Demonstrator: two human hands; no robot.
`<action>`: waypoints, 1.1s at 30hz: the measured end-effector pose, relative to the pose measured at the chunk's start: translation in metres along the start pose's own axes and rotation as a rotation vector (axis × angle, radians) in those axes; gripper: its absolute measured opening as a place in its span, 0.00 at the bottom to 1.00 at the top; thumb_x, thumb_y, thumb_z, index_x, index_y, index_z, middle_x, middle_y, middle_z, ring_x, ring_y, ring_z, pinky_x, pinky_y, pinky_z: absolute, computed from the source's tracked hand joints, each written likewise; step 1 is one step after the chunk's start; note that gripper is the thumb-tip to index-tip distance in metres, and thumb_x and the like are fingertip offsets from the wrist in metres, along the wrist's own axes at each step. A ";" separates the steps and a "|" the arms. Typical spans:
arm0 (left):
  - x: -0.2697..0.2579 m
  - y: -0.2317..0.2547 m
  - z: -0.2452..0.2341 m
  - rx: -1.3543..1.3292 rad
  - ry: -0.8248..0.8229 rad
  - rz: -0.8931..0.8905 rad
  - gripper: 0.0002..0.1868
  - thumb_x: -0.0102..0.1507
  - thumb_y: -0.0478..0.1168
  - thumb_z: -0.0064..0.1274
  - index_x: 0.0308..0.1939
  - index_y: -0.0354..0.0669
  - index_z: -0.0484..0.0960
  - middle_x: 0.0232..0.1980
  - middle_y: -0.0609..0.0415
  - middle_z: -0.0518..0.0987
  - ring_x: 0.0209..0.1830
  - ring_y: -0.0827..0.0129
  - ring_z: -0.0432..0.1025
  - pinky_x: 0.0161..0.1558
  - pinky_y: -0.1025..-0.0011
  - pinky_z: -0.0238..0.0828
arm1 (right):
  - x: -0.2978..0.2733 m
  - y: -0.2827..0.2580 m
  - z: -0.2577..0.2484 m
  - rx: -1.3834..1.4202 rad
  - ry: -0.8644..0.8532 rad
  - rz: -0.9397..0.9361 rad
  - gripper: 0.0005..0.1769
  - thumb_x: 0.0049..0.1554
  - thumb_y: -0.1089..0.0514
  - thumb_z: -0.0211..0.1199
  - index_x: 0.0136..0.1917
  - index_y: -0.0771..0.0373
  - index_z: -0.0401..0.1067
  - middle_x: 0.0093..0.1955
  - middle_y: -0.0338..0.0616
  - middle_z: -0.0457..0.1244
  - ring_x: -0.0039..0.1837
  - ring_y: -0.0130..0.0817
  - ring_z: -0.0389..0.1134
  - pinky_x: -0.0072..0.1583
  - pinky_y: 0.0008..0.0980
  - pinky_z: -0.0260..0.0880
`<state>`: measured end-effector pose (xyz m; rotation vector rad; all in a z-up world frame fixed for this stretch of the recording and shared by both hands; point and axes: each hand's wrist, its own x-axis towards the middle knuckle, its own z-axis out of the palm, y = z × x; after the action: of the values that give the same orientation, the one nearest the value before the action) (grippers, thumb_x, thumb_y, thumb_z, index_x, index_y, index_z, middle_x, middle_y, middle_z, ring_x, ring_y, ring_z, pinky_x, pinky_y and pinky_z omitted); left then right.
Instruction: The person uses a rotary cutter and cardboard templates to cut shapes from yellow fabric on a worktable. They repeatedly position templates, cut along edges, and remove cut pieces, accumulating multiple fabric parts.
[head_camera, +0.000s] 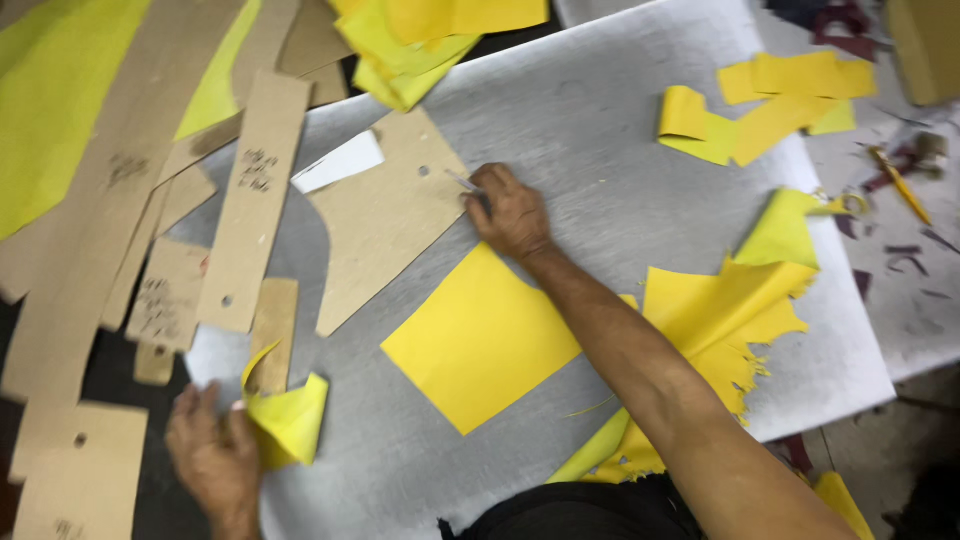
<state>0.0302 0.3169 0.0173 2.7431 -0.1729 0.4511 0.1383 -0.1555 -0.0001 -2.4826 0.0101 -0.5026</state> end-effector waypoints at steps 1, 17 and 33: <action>-0.022 0.021 -0.006 -0.036 -0.009 -0.048 0.20 0.68 0.38 0.57 0.64 0.38 0.81 0.70 0.38 0.74 0.72 0.43 0.66 0.71 0.52 0.64 | -0.001 0.001 0.001 0.016 -0.002 0.007 0.14 0.58 0.55 0.66 0.54 0.65 0.72 0.55 0.48 0.66 0.50 0.45 0.72 0.52 0.41 0.75; -0.091 0.152 -0.029 -0.235 -0.040 -0.242 0.08 0.64 0.31 0.56 0.48 0.39 0.84 0.47 0.48 0.83 0.50 0.56 0.76 0.55 0.57 0.69 | -0.021 0.086 0.035 0.038 0.012 -0.257 0.05 0.56 0.68 0.62 0.47 0.68 0.71 0.50 0.51 0.63 0.50 0.47 0.66 0.54 0.43 0.67; 0.033 0.059 0.026 0.059 -0.051 -0.285 0.24 0.53 0.41 0.68 0.50 0.36 0.81 0.42 0.41 0.80 0.42 0.47 0.75 0.43 0.51 0.70 | -0.001 0.082 0.021 0.649 -0.040 0.010 0.07 0.60 0.70 0.62 0.53 0.72 0.74 0.46 0.45 0.67 0.45 0.29 0.63 0.50 0.33 0.66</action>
<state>0.0588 0.2506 0.0243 2.7781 0.2203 0.3124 0.1540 -0.2112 -0.0624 -1.8546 -0.1349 -0.3752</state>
